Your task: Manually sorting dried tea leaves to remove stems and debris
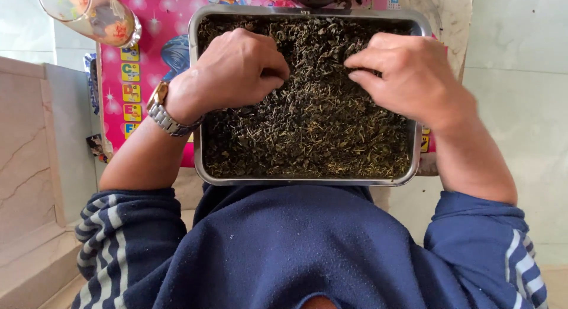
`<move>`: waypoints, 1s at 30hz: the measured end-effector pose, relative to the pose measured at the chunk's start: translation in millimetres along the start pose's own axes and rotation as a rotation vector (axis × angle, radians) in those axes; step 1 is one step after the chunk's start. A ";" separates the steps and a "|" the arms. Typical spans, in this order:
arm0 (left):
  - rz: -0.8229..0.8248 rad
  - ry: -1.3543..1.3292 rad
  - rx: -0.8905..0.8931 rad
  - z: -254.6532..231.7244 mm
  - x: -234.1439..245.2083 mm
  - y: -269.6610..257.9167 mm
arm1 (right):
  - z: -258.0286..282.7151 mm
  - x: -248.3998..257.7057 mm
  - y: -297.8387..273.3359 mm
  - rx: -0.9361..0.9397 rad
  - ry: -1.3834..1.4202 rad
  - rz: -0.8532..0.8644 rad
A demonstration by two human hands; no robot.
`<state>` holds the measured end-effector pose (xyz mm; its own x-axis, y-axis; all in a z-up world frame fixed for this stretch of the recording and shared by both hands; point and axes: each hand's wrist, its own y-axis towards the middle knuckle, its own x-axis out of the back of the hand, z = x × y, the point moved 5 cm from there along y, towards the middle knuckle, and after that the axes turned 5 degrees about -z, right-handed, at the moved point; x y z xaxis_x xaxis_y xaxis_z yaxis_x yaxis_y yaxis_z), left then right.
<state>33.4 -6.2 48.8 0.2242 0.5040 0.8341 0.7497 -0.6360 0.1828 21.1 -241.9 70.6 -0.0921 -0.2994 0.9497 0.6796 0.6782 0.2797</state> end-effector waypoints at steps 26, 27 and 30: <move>-0.123 0.281 -0.186 -6.5 5.0 -14.1 | 17.2 -3.8 -20.7 0.047 -0.019 -0.053; -0.088 0.325 -0.153 -1.6 8.0 -19.4 | 11.4 -5.2 -27.4 0.022 -0.135 -0.040; -0.065 0.338 -0.082 4.8 16.7 -32.8 | 9.3 -5.6 -26.6 0.025 -0.159 -0.038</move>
<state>15.5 25.8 54.2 -0.0518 0.3319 0.9419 0.6999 -0.6607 0.2713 -3.3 -252.0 59.2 -0.2326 -0.2166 0.9482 0.6552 0.6856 0.3173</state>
